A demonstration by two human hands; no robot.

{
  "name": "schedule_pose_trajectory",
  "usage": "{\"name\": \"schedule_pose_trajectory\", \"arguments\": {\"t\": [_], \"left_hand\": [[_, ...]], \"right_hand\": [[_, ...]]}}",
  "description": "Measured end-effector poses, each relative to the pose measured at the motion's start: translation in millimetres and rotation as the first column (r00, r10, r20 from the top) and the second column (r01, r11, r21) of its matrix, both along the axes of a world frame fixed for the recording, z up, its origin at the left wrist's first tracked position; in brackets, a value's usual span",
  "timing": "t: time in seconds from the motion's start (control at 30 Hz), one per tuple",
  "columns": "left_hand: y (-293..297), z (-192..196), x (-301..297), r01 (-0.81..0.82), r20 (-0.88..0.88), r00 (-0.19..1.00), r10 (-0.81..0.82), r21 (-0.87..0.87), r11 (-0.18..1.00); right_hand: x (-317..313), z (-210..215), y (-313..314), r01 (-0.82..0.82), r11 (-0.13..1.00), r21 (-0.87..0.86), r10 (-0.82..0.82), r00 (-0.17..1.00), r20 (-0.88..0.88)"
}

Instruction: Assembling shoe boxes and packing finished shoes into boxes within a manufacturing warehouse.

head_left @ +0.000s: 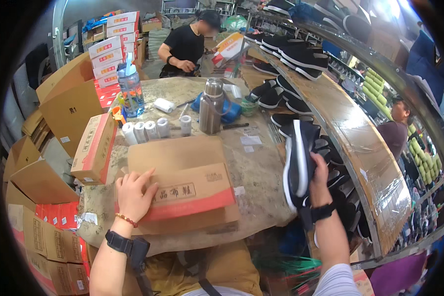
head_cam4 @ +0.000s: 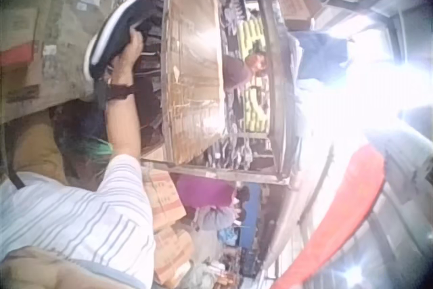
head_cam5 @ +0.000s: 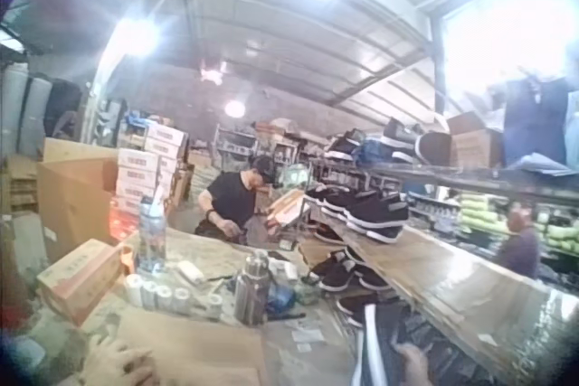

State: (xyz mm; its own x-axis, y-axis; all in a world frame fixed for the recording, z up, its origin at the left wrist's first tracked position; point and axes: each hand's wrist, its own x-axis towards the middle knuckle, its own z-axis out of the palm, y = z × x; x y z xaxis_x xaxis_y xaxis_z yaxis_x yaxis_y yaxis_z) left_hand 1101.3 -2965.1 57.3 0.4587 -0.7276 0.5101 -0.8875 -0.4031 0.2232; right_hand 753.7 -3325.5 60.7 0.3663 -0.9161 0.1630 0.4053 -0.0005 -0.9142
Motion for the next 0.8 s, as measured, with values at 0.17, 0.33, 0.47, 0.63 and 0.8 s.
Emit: {"name": "schedule_pose_trajectory", "arguments": {"t": [0.17,0.33,0.47,0.63,0.8], "left_hand": [[19,14,-45,-0.062,0.146,0.985,0.092,-0.198,0.978],[8,-23,-67,-0.036,0.031,0.998,0.047,-0.279,0.959],[-10,-10,-106,0.184,-0.645,0.575,-0.503,-0.498,0.848],[-12,57,-83,0.066,-0.492,0.595,-0.636,-0.759,0.648],[14,18,-15,0.254,0.067,0.967,-0.245,-0.292,0.922]], "right_hand": [[82,59,112,-0.275,0.961,-0.011,0.264,0.913,0.311],[85,26,160,-0.4,0.916,0.028,0.36,0.852,0.381],[152,21,194,-0.538,0.839,0.083,0.444,0.764,0.469],[100,-5,196,-0.665,0.737,0.126,0.493,0.655,0.573],[123,4,206,-0.556,0.791,0.255,0.373,0.769,0.519]]}}
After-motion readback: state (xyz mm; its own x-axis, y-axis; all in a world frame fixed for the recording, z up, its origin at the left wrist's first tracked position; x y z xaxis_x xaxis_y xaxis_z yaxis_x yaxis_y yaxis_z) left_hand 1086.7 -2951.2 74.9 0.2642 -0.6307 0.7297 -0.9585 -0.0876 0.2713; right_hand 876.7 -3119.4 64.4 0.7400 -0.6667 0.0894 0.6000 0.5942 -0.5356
